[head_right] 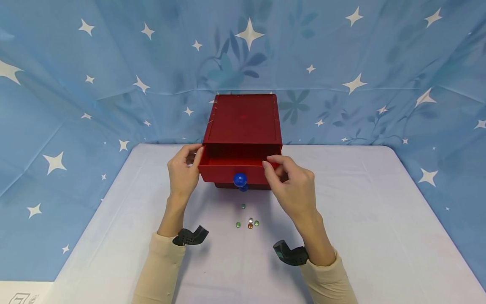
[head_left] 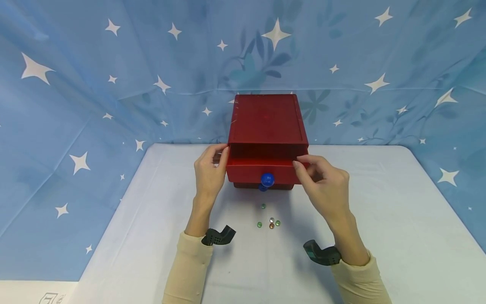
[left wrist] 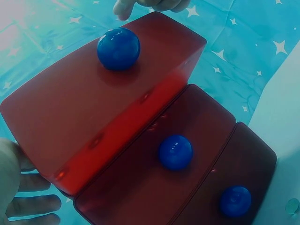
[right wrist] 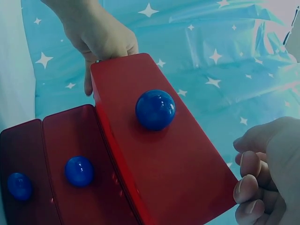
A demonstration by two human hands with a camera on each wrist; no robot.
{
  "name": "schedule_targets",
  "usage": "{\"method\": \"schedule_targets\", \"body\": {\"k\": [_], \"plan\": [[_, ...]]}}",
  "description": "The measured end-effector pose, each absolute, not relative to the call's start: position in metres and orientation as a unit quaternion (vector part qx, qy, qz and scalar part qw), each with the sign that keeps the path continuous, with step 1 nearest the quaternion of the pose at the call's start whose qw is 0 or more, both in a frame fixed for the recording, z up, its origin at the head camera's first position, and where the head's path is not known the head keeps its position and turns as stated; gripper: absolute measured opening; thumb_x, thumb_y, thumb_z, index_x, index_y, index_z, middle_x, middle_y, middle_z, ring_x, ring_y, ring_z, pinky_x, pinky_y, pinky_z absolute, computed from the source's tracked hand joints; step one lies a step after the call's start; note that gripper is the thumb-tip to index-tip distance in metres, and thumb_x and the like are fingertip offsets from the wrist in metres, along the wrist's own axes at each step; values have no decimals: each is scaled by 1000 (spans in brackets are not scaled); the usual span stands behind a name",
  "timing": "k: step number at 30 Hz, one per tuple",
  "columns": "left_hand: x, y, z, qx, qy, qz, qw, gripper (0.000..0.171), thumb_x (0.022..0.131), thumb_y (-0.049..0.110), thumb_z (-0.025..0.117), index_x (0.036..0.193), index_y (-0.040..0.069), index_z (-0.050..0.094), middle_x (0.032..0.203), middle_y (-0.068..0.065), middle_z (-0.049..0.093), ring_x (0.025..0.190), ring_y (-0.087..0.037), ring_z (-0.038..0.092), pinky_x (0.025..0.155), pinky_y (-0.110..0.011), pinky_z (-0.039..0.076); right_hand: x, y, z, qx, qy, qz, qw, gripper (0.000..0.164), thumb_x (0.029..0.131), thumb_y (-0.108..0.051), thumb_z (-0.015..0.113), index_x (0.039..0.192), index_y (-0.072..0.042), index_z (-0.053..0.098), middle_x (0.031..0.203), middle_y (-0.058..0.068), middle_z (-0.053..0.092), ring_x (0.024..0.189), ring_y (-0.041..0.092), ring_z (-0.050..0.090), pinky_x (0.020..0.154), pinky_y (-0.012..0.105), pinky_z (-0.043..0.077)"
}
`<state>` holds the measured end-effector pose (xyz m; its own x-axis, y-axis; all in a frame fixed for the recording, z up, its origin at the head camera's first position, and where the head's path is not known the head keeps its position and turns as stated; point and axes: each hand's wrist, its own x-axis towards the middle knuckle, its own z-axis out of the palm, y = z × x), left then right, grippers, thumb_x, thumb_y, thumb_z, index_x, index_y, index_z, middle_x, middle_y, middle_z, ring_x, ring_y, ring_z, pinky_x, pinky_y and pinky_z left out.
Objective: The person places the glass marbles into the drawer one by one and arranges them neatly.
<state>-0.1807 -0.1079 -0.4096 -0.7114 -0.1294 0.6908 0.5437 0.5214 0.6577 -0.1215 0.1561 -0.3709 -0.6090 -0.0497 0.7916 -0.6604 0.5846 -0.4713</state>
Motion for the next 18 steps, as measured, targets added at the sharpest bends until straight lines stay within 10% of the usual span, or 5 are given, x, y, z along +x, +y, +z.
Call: {"method": "schedule_targets", "body": {"k": [18], "plan": [[-180,-108,-409,-129,-799,-467,356,21,100,18,62,109,2,72,99,-12,74,78,-22,72,73,-34,63,-121,153,-371,249,-792,408,379,21,79,4,77,99,0,73,57,4,60,47,8,50,54,7,44]]}}
